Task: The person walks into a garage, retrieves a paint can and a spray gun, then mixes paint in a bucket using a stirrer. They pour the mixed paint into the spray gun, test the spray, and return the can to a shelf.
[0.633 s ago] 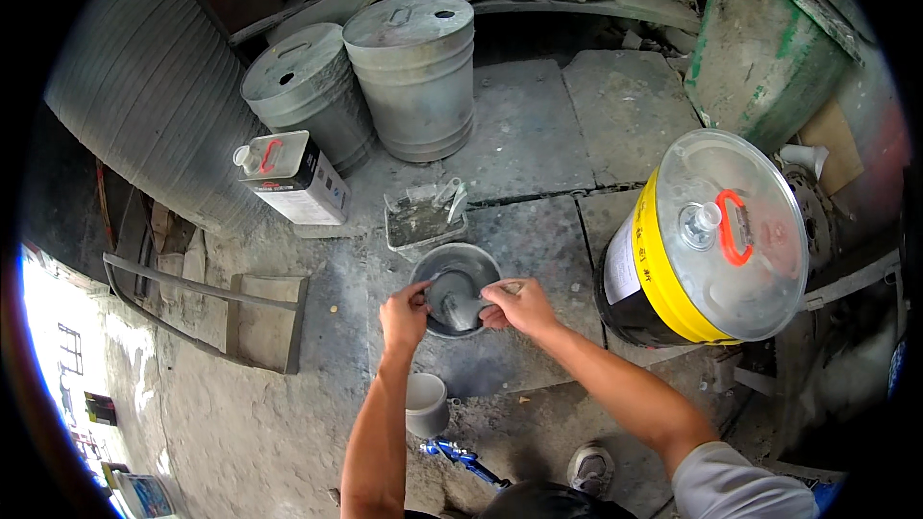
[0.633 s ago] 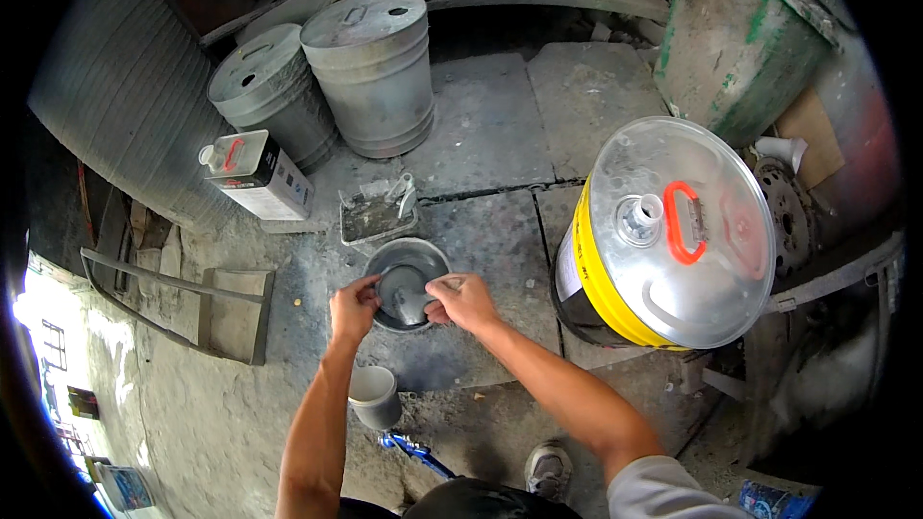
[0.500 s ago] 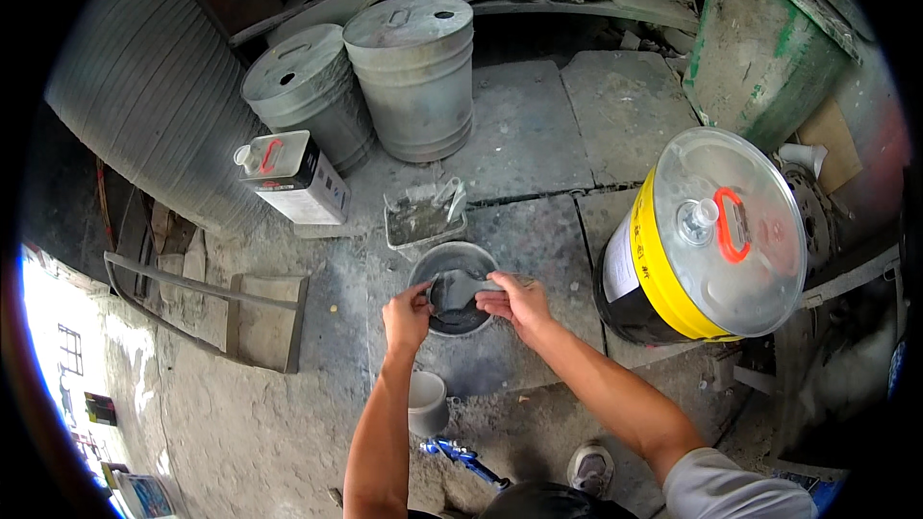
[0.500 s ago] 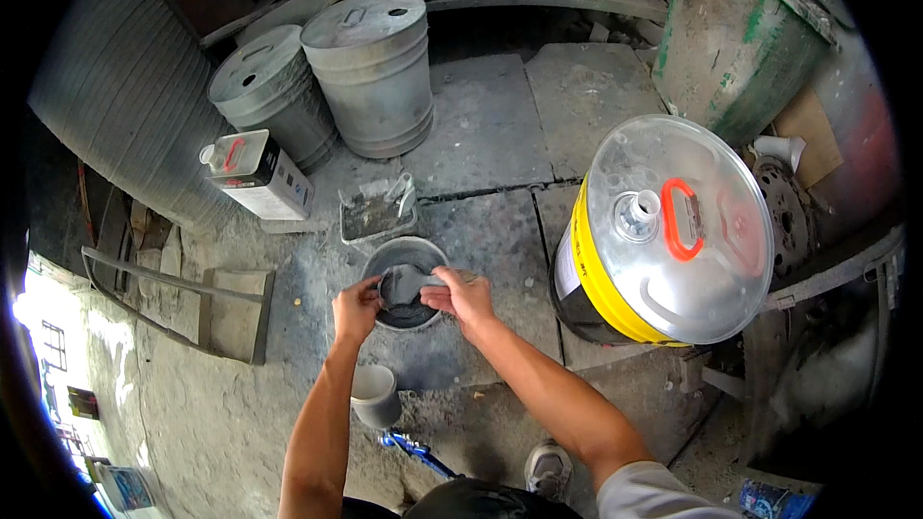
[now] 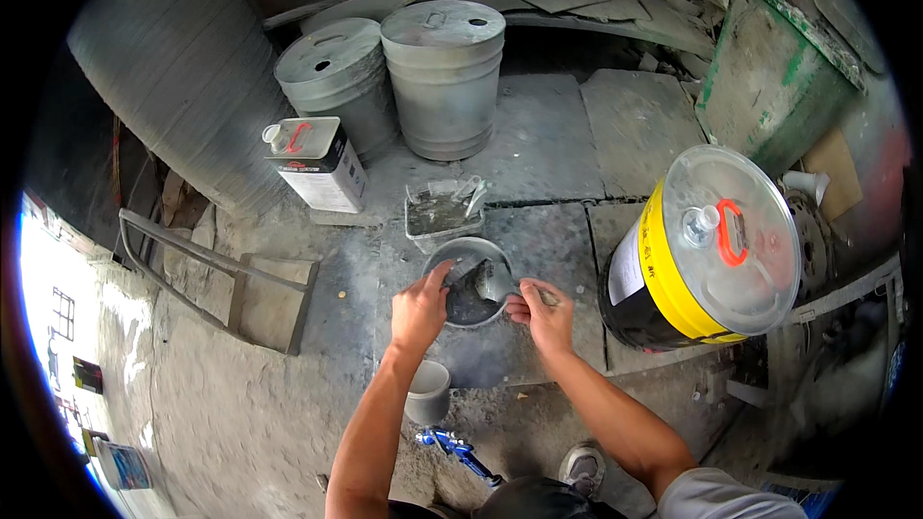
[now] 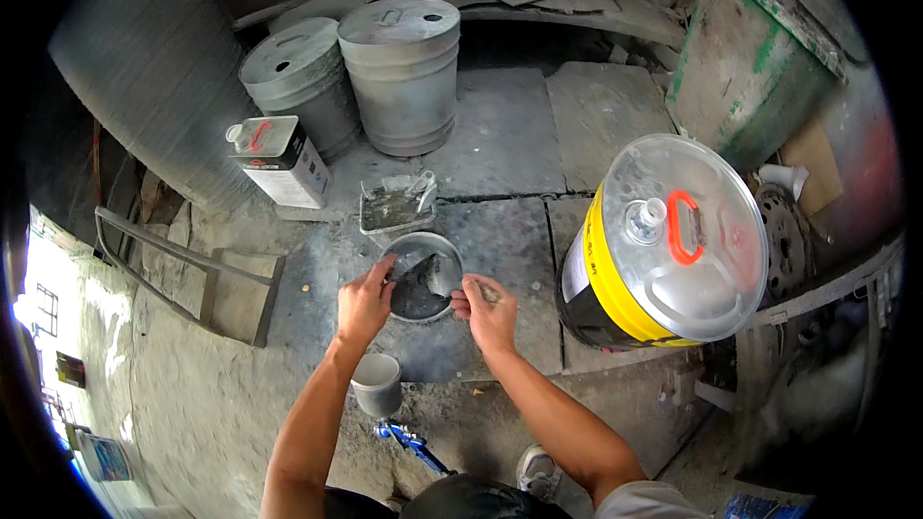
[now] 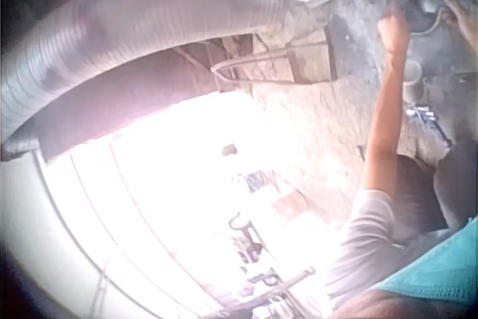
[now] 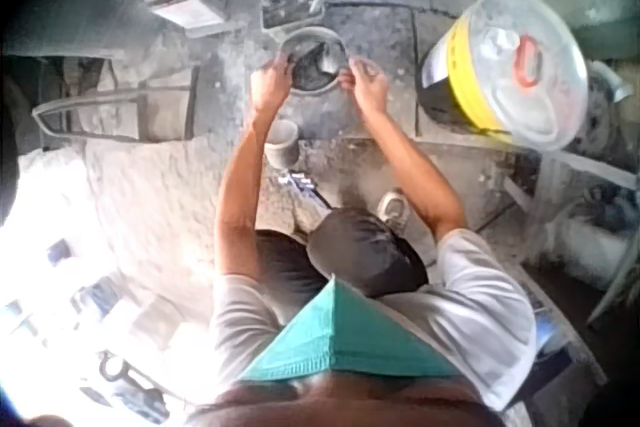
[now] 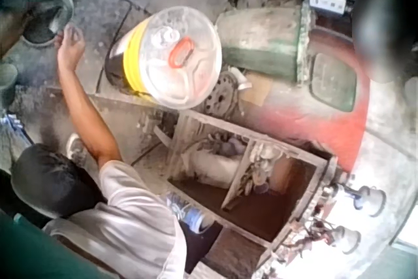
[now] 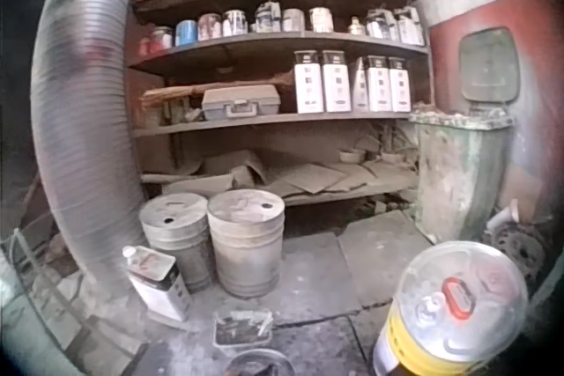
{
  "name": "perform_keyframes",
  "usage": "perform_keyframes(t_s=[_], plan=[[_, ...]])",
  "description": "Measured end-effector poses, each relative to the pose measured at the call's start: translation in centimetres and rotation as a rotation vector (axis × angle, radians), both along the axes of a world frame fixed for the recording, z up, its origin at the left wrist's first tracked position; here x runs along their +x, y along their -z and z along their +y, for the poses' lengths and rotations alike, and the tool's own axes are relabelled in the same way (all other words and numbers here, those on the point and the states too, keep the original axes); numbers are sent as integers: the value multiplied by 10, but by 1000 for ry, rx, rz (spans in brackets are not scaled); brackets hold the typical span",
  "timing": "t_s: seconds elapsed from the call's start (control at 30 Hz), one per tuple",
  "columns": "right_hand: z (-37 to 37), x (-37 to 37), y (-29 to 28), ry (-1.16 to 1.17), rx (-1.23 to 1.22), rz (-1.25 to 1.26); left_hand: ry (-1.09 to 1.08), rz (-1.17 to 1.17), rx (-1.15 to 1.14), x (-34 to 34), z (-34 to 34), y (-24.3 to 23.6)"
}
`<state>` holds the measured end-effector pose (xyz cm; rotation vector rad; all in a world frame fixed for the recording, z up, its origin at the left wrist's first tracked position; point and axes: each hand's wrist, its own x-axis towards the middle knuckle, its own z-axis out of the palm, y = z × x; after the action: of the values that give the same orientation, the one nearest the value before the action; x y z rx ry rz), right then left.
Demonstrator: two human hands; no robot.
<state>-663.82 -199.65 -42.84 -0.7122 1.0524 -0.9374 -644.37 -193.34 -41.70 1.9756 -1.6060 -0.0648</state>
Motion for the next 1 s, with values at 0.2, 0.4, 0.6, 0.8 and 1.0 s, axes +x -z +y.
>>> perform_keyframes(t_s=[0.2,0.4,0.6,0.8,1.0], plan=[[3,4,-11,-103,-229,14,101,-213,-84,8,10,-24],[-5,7,-32,-347,-358,315,-390,395,-70,35,19,-12],[-14,14,-42,-864,-866,998,-835,859,12,92,81,20],[-29,35,3,-764,-775,822,-882,1348,-108,89,117,90],[-20,30,2,-715,-805,936,-789,1326,-209,81,152,125]])
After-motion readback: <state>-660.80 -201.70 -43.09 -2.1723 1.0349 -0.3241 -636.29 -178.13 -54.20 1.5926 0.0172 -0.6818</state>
